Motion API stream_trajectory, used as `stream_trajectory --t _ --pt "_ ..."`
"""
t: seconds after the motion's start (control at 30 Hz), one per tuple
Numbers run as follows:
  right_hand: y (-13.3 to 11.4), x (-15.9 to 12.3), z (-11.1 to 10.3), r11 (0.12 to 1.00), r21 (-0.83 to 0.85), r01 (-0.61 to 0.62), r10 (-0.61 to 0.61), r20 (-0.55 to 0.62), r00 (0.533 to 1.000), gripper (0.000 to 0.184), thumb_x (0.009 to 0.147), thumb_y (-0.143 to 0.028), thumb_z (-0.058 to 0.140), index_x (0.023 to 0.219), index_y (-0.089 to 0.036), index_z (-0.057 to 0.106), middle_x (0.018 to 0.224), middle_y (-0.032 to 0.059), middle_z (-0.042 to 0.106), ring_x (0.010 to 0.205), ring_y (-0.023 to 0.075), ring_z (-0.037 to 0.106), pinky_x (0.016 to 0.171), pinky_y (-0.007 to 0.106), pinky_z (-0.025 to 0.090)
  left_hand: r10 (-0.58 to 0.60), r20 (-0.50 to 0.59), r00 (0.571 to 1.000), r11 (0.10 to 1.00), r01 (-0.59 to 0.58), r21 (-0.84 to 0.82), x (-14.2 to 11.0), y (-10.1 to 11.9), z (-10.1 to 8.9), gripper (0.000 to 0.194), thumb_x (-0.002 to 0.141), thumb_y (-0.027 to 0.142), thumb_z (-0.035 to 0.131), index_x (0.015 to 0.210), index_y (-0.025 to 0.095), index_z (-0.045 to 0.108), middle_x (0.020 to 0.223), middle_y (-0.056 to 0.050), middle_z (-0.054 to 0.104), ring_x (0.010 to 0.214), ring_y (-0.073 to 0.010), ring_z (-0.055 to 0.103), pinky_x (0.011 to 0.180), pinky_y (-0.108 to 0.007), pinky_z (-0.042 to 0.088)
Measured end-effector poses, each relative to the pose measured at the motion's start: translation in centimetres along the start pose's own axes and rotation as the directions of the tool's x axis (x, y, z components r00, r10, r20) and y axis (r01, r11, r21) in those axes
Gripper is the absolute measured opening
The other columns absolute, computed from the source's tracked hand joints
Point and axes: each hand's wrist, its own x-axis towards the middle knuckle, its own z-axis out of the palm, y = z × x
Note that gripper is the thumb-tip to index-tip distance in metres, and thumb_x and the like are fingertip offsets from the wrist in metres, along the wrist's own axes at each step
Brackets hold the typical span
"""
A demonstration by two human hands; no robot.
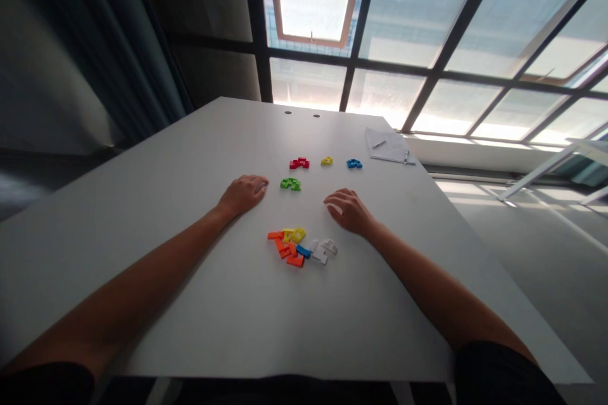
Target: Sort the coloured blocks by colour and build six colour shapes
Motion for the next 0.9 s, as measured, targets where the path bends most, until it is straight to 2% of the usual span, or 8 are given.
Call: stream_trajectory --t 0.07,0.17,0.33,0.47,0.6,0.7,0.8,0.9 --pt "-2.1 0.3 -0.6 0.982 0.151 0.114 -0.120 0.027 0.992 0.026 0.113 -0.032 0.062 0.126 -0.029 0.085 0.128 0.0110 0.086 0.120 0.0300 0.077 0.110 0.053 0.060 0.002 0.001 1.000 1.000 -0.002 0.000 0.0 0.0 -0.1 0.034 0.107 0.029 0.056 0.130 0.024 0.081 0.141 -0.010 0.081 0.131 -0.0328 0.072 0.118 -0.048 0.056" --pt "-5.1 1.2 -1.3 0.929 0.310 0.203 -0.234 0.067 0.970 0.030 0.113 -0.026 0.062 0.133 -0.033 0.084 0.131 0.0082 0.086 0.121 0.0276 0.077 0.110 0.052 0.062 0.005 0.000 1.000 1.000 -0.005 -0.003 0.0 0.0 -0.2 0.035 0.107 0.030 0.056 0.130 0.026 0.081 0.141 -0.010 0.081 0.130 -0.0318 0.072 0.118 -0.047 0.056" --pt "-7.3 1.7 -1.5 0.904 0.357 0.237 -0.332 0.236 0.913 0.037 0.109 -0.018 0.066 0.137 -0.034 0.084 0.143 0.0049 0.083 0.135 0.0287 0.073 0.116 0.053 0.059 -0.001 -0.003 1.000 1.000 0.001 0.002 0.0 0.0 -0.2 0.036 0.107 0.030 0.056 0.131 0.025 0.082 0.141 -0.010 0.081 0.130 -0.0314 0.072 0.118 -0.046 0.056" --pt "-4.8 1.4 -1.4 0.951 0.255 0.174 -0.241 0.261 0.935 0.042 0.105 -0.013 0.063 0.133 -0.034 0.086 0.139 0.0038 0.084 0.137 0.0296 0.072 0.116 0.054 0.058 0.006 -0.004 1.000 1.000 -0.006 0.012 0.1 -0.1 0.0 0.036 0.107 0.031 0.055 0.130 0.025 0.082 0.139 -0.011 0.082 0.129 -0.0317 0.073 0.117 -0.047 0.056" --pt "-0.1 1.0 -1.6 0.993 0.098 0.059 -0.074 0.155 0.985 0.030 0.106 -0.020 0.064 0.123 -0.028 0.089 0.128 0.0089 0.087 0.121 0.0300 0.078 0.112 0.053 0.059 0.007 -0.006 1.000 1.000 -0.007 0.022 0.1 -0.1 0.0 0.036 0.106 0.030 0.055 0.130 0.024 0.081 0.139 -0.011 0.082 0.127 -0.0320 0.073 0.116 -0.047 0.057" --pt "2.7 0.5 -1.5 0.996 -0.027 -0.090 0.092 0.079 0.993 0.028 0.107 -0.024 0.065 0.122 -0.025 0.088 0.122 0.0121 0.088 0.112 0.0308 0.079 0.109 0.051 0.060 0.002 -0.002 1.000 1.000 -0.002 0.018 0.1 0.0 -0.1 0.035 0.106 0.030 0.055 0.130 0.025 0.081 0.140 -0.010 0.082 0.128 -0.0319 0.073 0.116 -0.046 0.056" --pt "3.9 0.5 -1.0 0.975 -0.137 -0.178 0.185 0.047 0.982 0.028 0.107 -0.026 0.064 0.122 -0.024 0.088 0.124 0.0127 0.087 0.117 0.0324 0.078 0.111 0.051 0.058 -0.003 0.003 1.000 1.000 0.003 0.015 0.1 0.1 -0.2 0.035 0.106 0.030 0.056 0.130 0.025 0.081 0.141 -0.010 0.082 0.129 -0.0315 0.073 0.117 -0.046 0.056" --pt "3.9 1.1 -0.5 0.965 -0.186 -0.183 0.194 0.045 0.980 0.026 0.107 -0.031 0.067 0.122 -0.026 0.088 0.129 0.0121 0.086 0.122 0.0328 0.076 0.111 0.050 0.056 -0.005 0.001 1.000 1.000 0.005 0.014 0.1 0.1 -0.1 0.035 0.106 0.029 0.057 0.131 0.025 0.081 0.141 -0.010 0.081 0.130 -0.0318 0.072 0.117 -0.046 0.055"
